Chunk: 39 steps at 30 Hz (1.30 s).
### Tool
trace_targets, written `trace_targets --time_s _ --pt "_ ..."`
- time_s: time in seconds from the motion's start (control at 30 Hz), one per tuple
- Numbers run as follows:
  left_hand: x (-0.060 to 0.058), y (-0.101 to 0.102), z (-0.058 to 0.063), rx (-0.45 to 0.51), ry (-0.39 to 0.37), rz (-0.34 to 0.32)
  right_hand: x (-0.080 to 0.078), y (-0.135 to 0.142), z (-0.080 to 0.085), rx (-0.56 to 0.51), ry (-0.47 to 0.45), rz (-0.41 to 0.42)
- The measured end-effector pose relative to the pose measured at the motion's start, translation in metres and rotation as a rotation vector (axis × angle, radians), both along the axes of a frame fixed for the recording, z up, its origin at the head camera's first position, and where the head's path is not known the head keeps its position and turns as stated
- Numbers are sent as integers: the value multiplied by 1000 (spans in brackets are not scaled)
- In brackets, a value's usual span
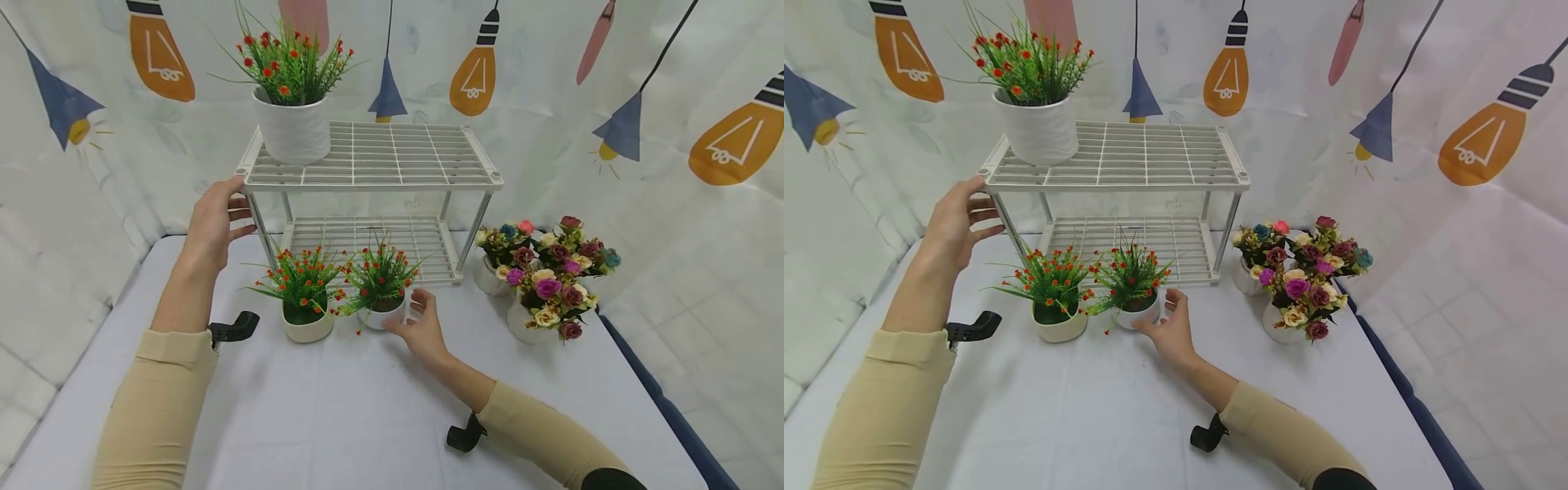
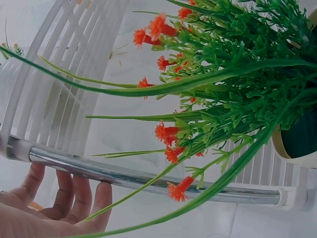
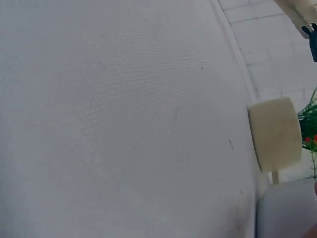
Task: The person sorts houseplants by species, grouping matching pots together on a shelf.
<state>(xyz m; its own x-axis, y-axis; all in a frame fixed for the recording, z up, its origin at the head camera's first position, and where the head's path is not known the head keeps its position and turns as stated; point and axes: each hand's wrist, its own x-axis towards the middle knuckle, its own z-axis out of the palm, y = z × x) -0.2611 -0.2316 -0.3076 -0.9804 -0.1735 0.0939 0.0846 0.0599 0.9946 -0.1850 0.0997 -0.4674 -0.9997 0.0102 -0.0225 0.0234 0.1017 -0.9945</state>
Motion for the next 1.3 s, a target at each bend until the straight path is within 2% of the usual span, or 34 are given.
trace_targets --time_s 0.13,0.3,0.53,0.73,1.03,1.3 --pt "1 0 0 6 3 2 -3 -13 -12 11 50 25" --pt "2 1 0 5 2 3 -7 -25 -18 -15 79 20" --pt "1 1 0 5 8 -2 -11 -29 -20 33 128 -39" --pt "2 1 -1 -6 4 -1 -5 -24 -17 25 109 -48" --pt "3 0 0 -22 3 6 14 -14 6 57 201 -65" --pt "2 0 -1 -21 -10 8 30 -6 55 14 308 -56"
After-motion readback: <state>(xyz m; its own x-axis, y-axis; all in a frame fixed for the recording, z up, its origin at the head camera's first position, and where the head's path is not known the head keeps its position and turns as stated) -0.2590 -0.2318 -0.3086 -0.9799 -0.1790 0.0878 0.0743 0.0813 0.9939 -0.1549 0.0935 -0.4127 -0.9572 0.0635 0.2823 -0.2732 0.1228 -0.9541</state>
